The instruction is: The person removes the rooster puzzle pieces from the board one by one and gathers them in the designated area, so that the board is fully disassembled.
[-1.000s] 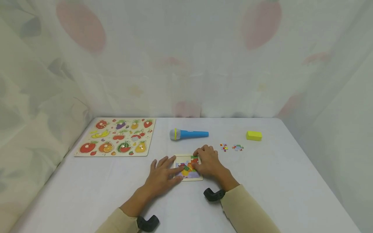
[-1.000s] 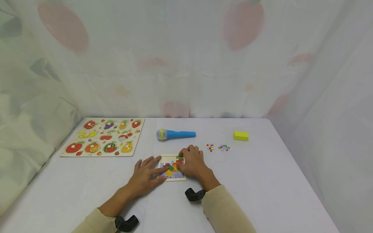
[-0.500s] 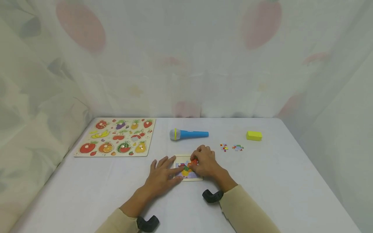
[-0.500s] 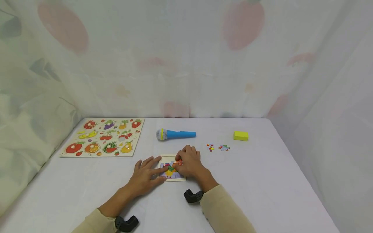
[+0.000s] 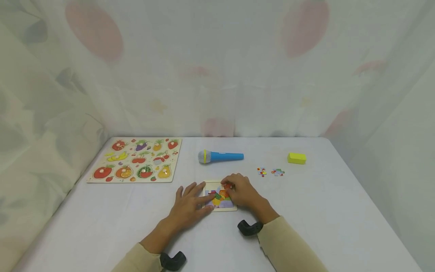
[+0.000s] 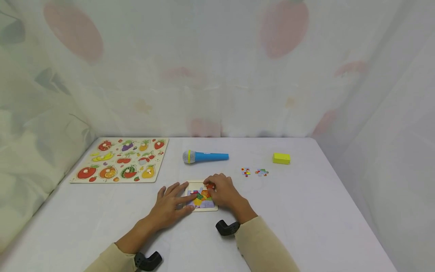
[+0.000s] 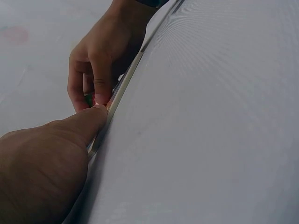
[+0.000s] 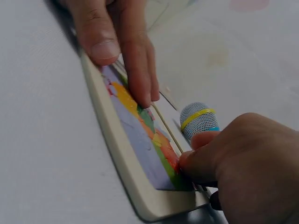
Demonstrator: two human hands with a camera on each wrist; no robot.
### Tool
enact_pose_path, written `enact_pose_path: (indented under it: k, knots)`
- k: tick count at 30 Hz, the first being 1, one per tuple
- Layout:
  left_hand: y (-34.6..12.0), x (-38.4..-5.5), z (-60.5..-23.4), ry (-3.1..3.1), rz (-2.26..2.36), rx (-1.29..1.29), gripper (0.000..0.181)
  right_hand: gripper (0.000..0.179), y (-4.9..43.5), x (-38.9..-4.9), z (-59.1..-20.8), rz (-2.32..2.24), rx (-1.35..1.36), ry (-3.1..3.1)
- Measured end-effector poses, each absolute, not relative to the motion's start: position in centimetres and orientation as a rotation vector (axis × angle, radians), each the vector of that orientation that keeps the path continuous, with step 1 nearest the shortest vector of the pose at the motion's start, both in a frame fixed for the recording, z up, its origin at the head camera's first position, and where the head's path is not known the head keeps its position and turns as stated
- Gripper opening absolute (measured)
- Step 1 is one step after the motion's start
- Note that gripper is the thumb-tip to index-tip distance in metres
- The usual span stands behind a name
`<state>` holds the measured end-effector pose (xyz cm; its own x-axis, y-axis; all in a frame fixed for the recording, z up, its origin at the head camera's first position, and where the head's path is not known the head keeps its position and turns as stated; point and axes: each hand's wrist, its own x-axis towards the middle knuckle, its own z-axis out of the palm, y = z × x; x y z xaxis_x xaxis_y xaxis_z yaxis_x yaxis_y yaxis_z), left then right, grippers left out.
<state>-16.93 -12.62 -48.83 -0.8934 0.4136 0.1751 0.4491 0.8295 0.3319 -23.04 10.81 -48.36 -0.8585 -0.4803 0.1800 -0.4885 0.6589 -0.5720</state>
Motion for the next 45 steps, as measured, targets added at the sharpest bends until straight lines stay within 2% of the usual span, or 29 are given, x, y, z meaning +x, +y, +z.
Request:
enact_pose_path:
  k: [10,23,38,45]
  knots:
    - [-12.6,-17.0,-48.8,-2.899,-0.564,-0.692,0.044,0.029,11.8,-23.3,-48.0,1.444,0.698,-2.688]
    - [-12.5,-16.9,-48.9,-2.922,-0.589,-0.671,0.043,0.035,12.9,-22.5,-44.4,1.774,0.619,-2.432]
    - [-12.7,-16.9,-48.9,-2.894,-0.586,-0.686,0.044,0.033,20.2,-22.7,-43.3,1.922,0.522,-2.290]
    - [-12.6,-16.9,-49.0,-2.921,-0.608,-0.690,0.044,0.034,24.6,-22.6,-43.0,1.853,0.458,-2.324]
